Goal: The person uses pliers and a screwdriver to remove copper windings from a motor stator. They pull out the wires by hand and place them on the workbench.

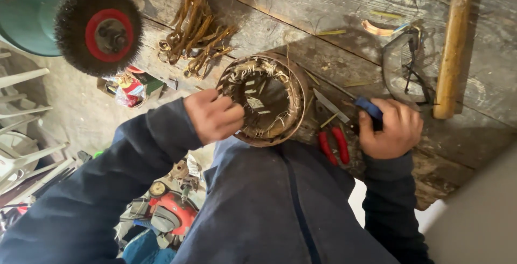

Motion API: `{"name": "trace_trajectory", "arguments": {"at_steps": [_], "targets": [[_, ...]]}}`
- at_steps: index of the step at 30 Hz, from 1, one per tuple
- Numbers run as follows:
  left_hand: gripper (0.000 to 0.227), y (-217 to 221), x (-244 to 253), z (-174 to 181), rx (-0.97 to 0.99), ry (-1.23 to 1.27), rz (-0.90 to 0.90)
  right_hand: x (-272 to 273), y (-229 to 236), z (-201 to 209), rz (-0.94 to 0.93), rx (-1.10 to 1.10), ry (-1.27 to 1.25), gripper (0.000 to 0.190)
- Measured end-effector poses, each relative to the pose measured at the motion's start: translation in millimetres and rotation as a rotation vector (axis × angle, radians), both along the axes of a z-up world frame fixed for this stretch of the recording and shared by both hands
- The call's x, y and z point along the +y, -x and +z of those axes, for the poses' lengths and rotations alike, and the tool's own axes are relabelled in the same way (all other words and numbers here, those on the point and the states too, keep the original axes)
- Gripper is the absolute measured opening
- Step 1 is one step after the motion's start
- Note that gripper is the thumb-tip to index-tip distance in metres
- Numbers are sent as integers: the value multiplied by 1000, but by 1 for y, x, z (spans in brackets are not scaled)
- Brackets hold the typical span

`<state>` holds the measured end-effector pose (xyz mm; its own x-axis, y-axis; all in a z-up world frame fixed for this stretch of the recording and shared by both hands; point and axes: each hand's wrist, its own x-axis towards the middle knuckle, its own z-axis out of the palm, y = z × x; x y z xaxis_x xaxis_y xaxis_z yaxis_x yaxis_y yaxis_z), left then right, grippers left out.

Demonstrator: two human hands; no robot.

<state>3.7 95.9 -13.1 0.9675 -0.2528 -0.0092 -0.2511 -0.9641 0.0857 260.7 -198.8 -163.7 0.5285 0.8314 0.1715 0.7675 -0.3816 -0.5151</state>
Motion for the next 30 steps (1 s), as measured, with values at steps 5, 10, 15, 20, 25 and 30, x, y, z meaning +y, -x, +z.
{"name": "trace_trajectory", "arguments": {"at_steps": [5,10,15,20,25,30], "targets": [[12,-7,9,53,-73,107,135,-4,-1,-1,10,15,-4,26],[28,-36,2,76,-233,83,283,1,1,0,11,-3,-1,26],[28,-28,-4,37,21,98,323,-2,0,-1,-2,-4,-10,26],[11,0,-9,-3,232,-16,373,0,0,0,-15,8,-9,26],[6,-1,-10,-11,263,-51,403,-3,1,-3,-11,9,10,26],[6,-6,-12,-12,205,-70,339,1,2,3,-35,15,19,30]]}}
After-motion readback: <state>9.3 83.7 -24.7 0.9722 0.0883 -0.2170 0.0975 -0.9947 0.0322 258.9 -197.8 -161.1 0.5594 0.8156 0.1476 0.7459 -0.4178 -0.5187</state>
